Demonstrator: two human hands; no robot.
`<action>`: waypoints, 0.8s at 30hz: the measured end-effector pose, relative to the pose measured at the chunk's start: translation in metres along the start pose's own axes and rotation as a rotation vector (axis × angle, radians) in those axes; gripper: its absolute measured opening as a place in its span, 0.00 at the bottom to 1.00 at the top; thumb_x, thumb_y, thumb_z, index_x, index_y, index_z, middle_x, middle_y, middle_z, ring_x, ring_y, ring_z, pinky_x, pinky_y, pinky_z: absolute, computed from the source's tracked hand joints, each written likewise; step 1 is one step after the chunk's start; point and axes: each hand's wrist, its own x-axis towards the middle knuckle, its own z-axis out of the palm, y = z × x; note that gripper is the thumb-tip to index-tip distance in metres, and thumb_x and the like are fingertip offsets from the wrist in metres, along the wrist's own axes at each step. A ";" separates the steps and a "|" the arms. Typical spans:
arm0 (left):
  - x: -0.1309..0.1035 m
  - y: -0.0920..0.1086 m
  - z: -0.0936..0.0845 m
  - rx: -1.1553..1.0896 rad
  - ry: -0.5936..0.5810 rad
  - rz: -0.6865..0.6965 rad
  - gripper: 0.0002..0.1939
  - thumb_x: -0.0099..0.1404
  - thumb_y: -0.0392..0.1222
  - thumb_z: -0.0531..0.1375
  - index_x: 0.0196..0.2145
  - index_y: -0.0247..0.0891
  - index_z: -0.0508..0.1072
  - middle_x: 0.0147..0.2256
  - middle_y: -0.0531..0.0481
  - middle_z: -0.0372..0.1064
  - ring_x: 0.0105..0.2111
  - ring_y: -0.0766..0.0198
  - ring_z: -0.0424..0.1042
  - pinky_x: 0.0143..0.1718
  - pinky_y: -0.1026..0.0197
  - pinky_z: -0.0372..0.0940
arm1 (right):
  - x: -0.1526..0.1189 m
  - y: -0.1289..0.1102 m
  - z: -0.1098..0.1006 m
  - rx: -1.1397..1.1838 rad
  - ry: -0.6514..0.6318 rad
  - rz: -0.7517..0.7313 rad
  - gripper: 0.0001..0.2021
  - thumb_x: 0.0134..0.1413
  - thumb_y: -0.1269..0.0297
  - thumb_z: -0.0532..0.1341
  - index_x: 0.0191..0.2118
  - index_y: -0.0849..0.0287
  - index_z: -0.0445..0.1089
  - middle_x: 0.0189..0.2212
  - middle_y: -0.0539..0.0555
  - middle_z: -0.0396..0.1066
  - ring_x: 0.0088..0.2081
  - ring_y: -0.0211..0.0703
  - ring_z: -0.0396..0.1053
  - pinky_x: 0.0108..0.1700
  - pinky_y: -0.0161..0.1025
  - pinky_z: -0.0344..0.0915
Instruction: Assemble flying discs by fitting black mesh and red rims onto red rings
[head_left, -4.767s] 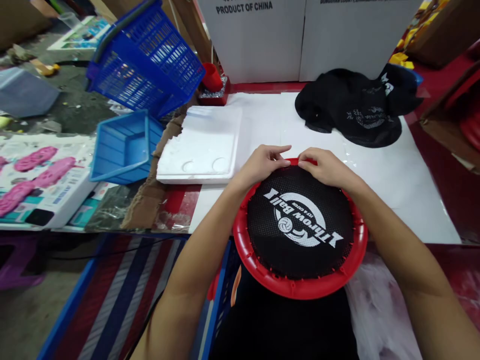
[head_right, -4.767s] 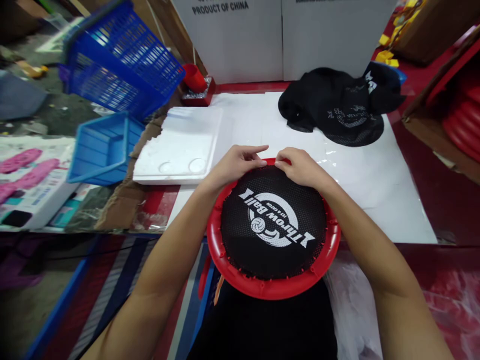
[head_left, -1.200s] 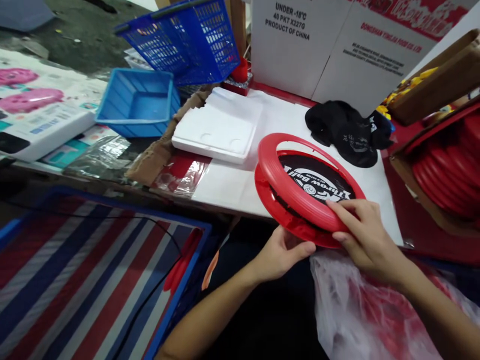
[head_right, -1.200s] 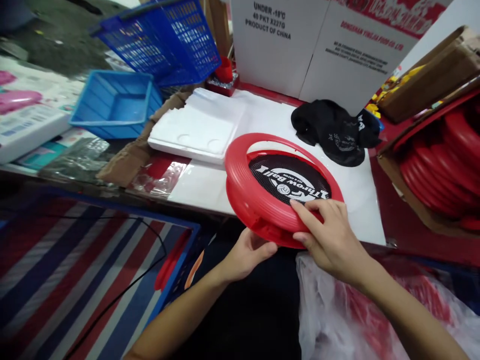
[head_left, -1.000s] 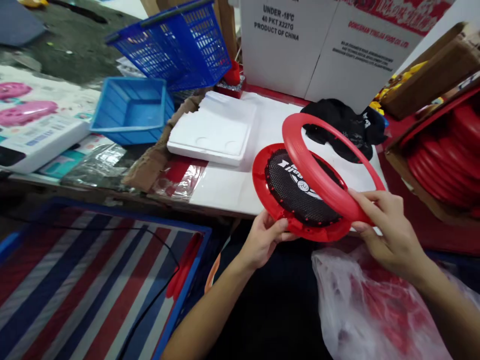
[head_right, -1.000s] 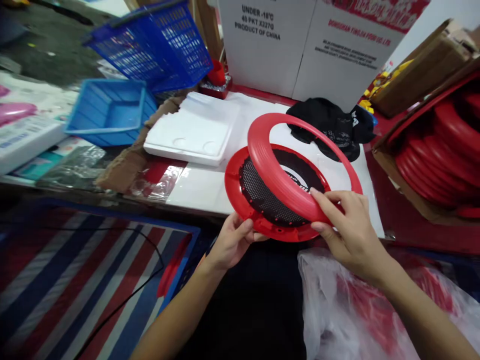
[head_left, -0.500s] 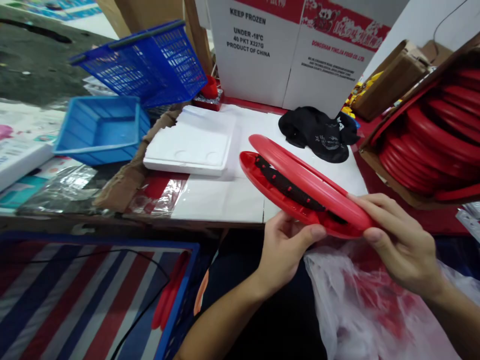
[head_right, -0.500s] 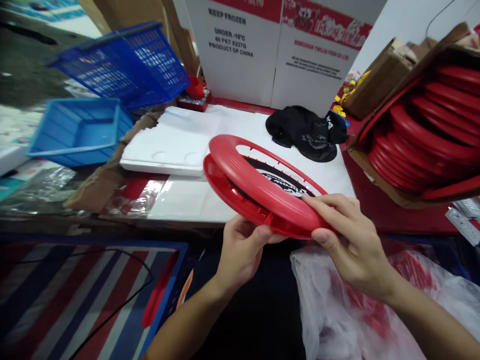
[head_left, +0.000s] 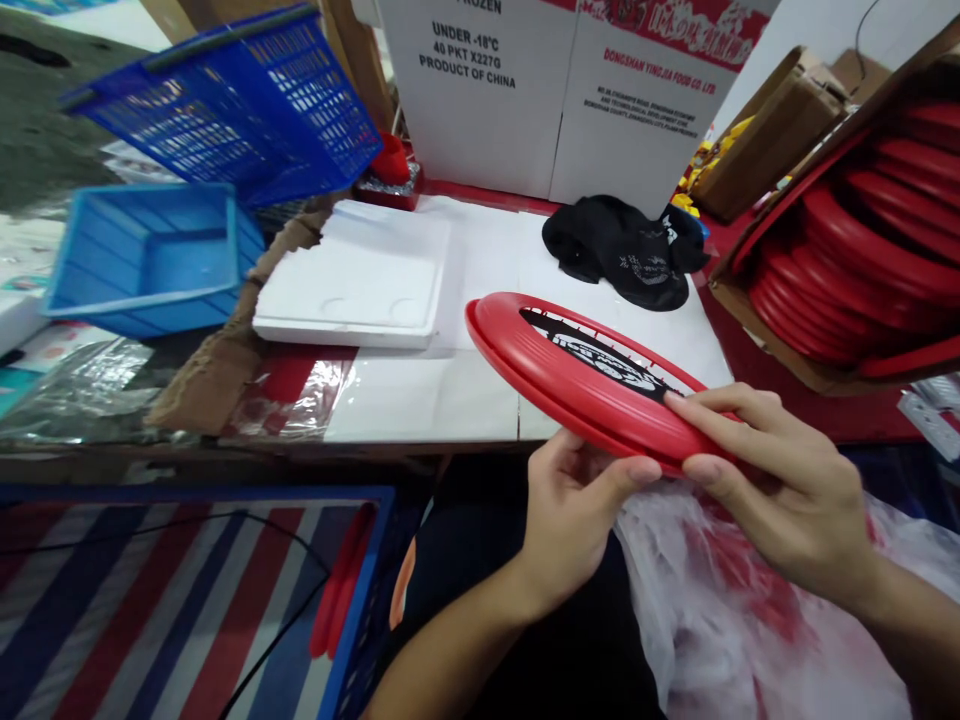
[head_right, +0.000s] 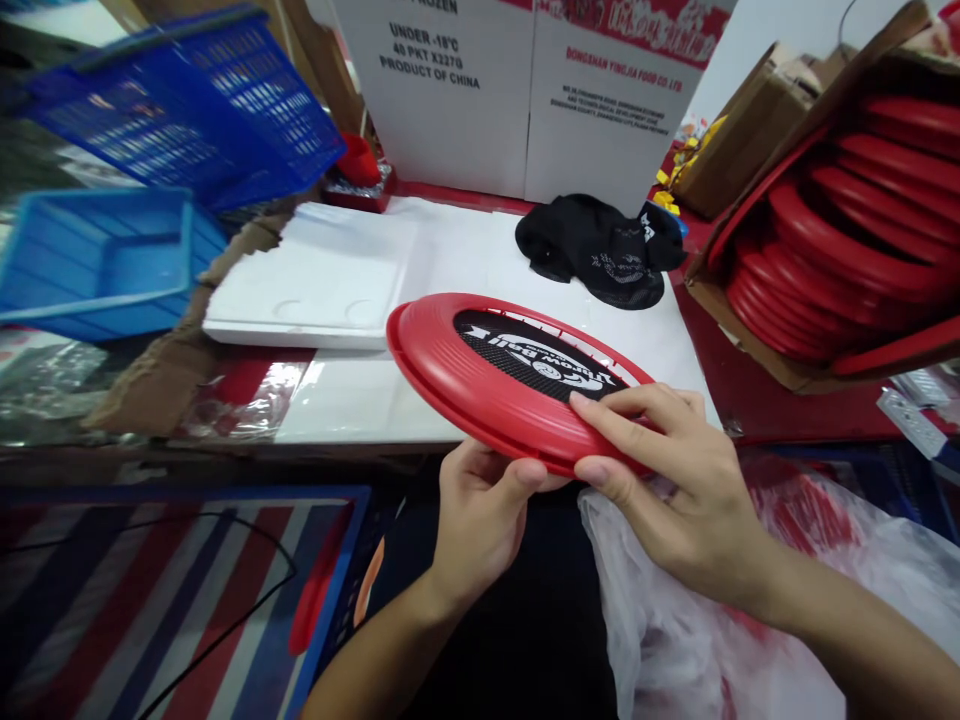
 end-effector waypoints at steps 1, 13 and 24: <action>0.000 -0.001 -0.001 0.002 -0.003 0.005 0.15 0.63 0.46 0.77 0.44 0.36 0.85 0.41 0.44 0.85 0.39 0.56 0.85 0.44 0.57 0.80 | 0.000 -0.001 0.000 0.009 -0.003 0.002 0.25 0.71 0.64 0.65 0.70 0.42 0.71 0.51 0.54 0.78 0.47 0.49 0.77 0.48 0.49 0.69; -0.003 -0.007 -0.015 0.002 -0.039 -0.022 0.16 0.63 0.49 0.77 0.42 0.36 0.85 0.41 0.45 0.85 0.40 0.56 0.85 0.47 0.56 0.80 | -0.017 0.003 0.018 0.025 0.013 -0.024 0.28 0.72 0.64 0.64 0.73 0.45 0.66 0.48 0.56 0.73 0.46 0.48 0.72 0.48 0.49 0.69; -0.005 -0.009 -0.022 0.062 -0.059 -0.102 0.20 0.62 0.53 0.77 0.44 0.36 0.83 0.44 0.42 0.84 0.45 0.51 0.84 0.52 0.50 0.78 | -0.035 0.019 0.037 0.032 0.091 -0.048 0.29 0.70 0.65 0.64 0.74 0.45 0.65 0.51 0.59 0.74 0.48 0.52 0.73 0.48 0.53 0.69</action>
